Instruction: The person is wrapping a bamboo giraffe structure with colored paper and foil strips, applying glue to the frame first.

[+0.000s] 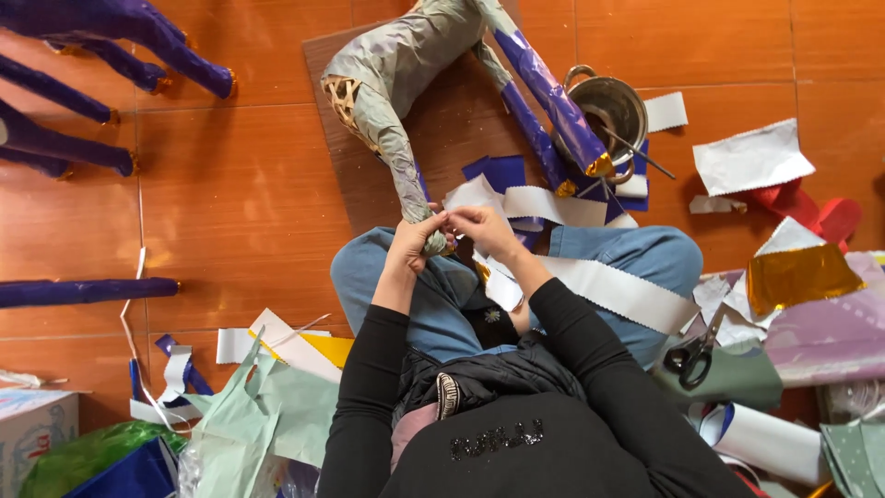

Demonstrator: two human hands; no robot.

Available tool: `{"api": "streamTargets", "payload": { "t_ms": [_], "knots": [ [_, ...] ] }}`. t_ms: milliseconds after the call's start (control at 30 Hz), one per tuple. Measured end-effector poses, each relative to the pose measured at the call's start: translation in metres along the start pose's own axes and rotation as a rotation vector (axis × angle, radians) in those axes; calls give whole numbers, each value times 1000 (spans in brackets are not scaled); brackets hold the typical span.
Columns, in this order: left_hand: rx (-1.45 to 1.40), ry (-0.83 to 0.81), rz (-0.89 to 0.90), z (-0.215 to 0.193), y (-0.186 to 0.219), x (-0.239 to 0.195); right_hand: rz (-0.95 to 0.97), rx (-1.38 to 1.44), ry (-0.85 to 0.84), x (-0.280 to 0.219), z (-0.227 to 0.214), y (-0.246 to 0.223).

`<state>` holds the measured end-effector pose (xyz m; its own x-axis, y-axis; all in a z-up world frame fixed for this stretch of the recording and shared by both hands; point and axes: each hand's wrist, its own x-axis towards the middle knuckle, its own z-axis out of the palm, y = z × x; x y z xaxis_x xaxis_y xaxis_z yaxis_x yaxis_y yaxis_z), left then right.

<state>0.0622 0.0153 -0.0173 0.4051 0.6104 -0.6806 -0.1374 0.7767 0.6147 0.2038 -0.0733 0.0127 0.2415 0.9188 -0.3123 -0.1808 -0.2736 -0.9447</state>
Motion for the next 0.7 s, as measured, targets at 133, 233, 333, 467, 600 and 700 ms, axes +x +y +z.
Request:
{"api": "streamTargets", "payload": {
  "t_ms": [133,233,333,467,600,700],
  "knots": [
    [-10,35,-8,-4,9,0,-67,-73,77,14,-23,50],
    [-20,61,-7,-3,9,2,-108,-1193,85,15,-26,80],
    [-87,67,-25,5,16,-10,-164,-1425,120,11,-24,85],
    [-190,32,-40,1,14,-7,-350,-1227,186,7,-30,70],
    [-169,61,-37,1,11,-1,-528,-1077,140,-18,-24,25],
    [-170,70,-20,1,8,-2,-672,-1269,-5,-44,-10,-13]
  ]
}}
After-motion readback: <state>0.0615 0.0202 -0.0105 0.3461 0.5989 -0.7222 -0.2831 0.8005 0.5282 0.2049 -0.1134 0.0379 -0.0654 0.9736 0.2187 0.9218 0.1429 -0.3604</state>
